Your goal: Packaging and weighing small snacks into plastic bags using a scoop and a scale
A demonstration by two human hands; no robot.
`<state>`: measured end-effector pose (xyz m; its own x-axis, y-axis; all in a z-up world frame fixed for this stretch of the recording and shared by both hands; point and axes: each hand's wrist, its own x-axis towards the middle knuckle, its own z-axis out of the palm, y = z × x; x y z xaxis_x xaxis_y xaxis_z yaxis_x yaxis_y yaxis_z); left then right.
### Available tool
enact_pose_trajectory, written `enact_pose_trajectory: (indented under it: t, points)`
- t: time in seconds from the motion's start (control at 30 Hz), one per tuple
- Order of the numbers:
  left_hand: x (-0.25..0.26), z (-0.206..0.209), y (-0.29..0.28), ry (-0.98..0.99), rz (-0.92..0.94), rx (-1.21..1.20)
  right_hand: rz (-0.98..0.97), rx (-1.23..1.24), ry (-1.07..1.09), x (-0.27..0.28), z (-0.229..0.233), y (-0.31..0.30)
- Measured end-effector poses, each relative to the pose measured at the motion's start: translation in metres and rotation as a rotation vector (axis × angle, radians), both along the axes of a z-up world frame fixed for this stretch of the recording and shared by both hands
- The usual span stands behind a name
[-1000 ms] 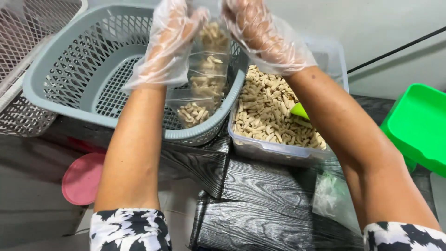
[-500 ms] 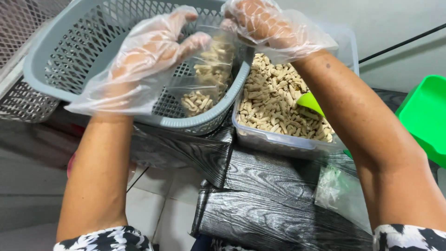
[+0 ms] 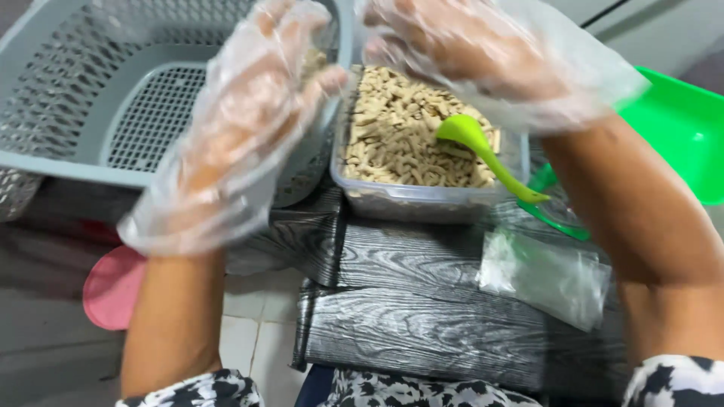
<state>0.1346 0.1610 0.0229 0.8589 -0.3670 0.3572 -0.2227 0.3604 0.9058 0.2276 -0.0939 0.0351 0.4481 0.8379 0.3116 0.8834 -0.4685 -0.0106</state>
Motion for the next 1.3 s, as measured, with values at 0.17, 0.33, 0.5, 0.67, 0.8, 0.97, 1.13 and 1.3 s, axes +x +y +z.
enact_pose_trajectory:
  t: [0.17, 0.33, 0.5, 0.67, 0.8, 0.97, 1.13, 1.3]
  points:
    - [-0.079, -0.001, -0.088, -0.884, 0.326, 0.865, -0.064, -0.330, -0.793, -0.137, -0.017, -0.120]
    - [-0.101, -0.105, -0.164, -0.638, -0.128, 0.722, -0.231, 0.074, 0.086, -0.195, -0.039, -0.186]
    - [-0.094, -0.256, -0.233, -0.647, -0.218, 1.127, -0.338, 0.208, 0.222, -0.221, -0.093, -0.239]
    - [-0.094, -0.310, -0.261, -0.811, 0.034, 1.359, -0.288, 0.336, 0.317, -0.218, -0.091, -0.247]
    - [-0.085, -0.234, -0.267, -0.413, -0.282, 1.408, -0.287, 0.440, 0.353, -0.217, -0.085, -0.252]
    - [-0.087, -0.258, -0.264, -0.481, -0.206, 1.301, -0.284, 0.428, 0.363, -0.217, -0.086, -0.254]
    - [-0.086, -0.267, -0.257, -0.577, -0.068, 1.200, -0.247, 0.420, 0.291, -0.215, -0.089, -0.249]
    - [-0.099, -0.228, -0.236, -0.432, -0.100, 0.989, -0.330, 0.359, 0.272, -0.214, -0.089, -0.245]
